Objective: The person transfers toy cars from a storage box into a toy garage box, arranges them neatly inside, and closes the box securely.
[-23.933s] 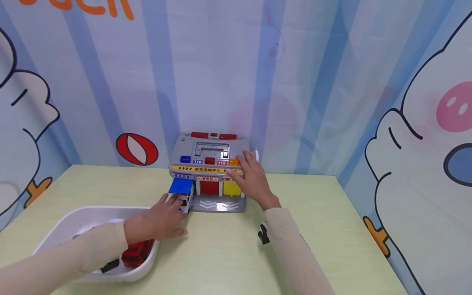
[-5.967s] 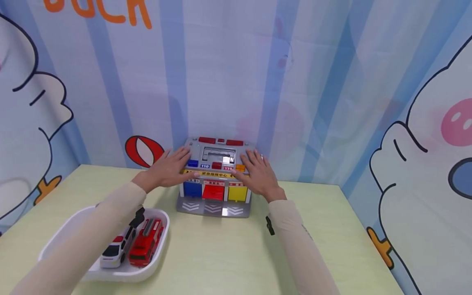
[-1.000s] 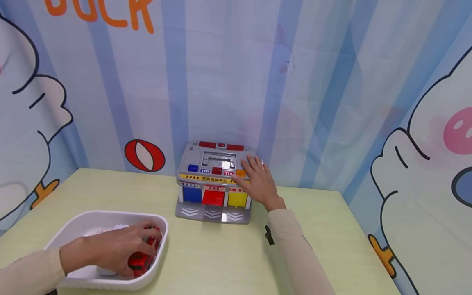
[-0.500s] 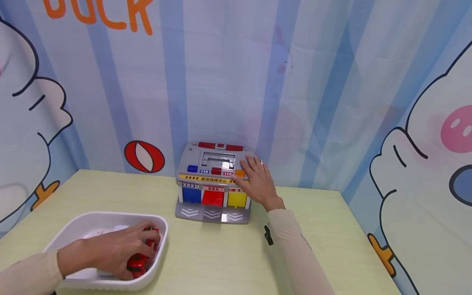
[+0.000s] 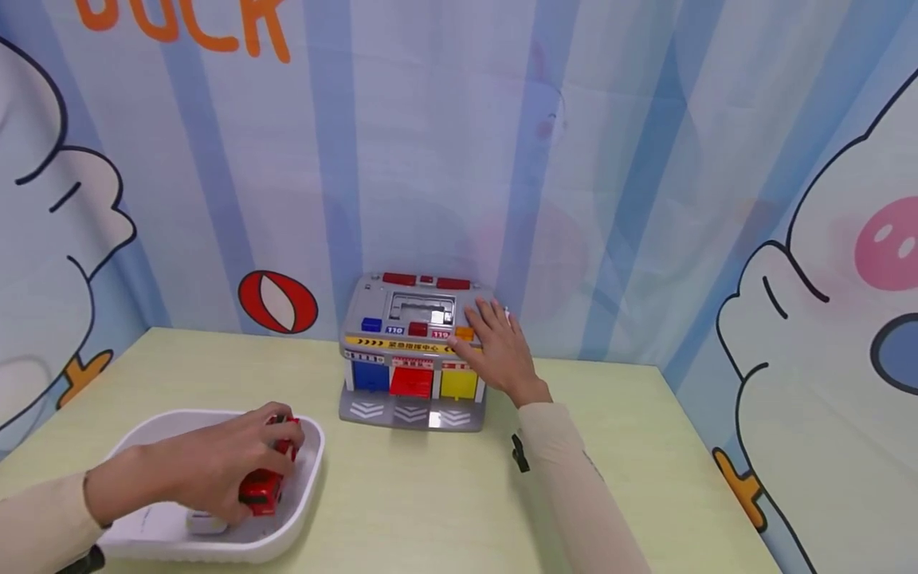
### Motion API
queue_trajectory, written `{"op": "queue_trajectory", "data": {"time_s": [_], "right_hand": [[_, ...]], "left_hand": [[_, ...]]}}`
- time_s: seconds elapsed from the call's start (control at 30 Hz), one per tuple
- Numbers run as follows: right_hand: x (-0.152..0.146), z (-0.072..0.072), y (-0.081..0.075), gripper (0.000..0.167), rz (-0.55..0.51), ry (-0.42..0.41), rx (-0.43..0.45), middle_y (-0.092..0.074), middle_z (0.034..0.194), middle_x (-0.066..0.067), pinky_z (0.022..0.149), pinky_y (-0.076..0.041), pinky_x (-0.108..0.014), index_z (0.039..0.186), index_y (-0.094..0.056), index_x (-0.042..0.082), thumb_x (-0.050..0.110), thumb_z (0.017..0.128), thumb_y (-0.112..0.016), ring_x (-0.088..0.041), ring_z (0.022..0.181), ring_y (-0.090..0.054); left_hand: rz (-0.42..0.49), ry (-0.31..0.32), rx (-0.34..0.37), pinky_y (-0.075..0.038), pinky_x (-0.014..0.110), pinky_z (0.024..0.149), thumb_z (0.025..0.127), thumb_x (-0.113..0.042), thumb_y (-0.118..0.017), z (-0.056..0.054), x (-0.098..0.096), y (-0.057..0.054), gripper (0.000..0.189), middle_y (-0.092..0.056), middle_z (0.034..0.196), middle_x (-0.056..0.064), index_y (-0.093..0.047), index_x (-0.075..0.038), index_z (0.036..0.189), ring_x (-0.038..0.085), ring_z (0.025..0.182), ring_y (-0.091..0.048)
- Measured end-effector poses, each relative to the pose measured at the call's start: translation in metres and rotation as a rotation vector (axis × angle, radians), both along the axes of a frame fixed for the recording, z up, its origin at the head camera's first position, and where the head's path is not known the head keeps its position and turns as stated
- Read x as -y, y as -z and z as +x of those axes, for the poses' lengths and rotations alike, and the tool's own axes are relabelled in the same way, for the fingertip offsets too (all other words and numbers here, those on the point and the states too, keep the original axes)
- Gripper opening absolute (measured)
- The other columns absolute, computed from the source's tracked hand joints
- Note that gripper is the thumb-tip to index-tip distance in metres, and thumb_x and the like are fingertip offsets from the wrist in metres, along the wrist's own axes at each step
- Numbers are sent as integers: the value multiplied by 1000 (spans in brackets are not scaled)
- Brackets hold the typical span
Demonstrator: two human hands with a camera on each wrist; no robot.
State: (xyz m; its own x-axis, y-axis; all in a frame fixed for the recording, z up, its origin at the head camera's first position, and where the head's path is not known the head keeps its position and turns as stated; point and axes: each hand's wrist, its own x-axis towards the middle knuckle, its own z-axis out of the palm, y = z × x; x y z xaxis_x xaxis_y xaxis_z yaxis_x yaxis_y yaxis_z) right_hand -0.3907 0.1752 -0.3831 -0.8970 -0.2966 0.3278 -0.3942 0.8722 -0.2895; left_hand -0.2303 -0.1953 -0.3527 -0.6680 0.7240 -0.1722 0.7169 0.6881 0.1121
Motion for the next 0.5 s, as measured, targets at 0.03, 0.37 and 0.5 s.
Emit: {"op": "queue_trajectory", "data": {"time_s": [0.03,0.37,0.5], "right_hand": [[0,0,0,75,0,1,-1,-18,169,-5,126,-7,-55,158,-30,18,60,98,-44,-31,157,-8],[1,0,0,74,3,4,-12,-19,168,-6,126,-7,-55,158,-31,18,59,97,-44,-31,157,-8],[2,0,0,74,1,3,-7,-19,168,-6,126,-7,-55,157,-32,18,59,97,-44,-31,157,-8]], "left_hand": [[-3,-5,-6,-60,39,85,70,-31,-87,0,0,-3,38,-57,131,-2,-74,-36,106,28,128,-41],[8,19,-92,-60,39,81,69,-28,-86,-2,-10,-25,37,-58,126,0,-75,-32,104,30,127,-42],[-2,29,-122,-60,40,83,69,-29,-86,-1,-18,-31,38,-58,126,-1,-75,-33,105,30,128,-42]]}}
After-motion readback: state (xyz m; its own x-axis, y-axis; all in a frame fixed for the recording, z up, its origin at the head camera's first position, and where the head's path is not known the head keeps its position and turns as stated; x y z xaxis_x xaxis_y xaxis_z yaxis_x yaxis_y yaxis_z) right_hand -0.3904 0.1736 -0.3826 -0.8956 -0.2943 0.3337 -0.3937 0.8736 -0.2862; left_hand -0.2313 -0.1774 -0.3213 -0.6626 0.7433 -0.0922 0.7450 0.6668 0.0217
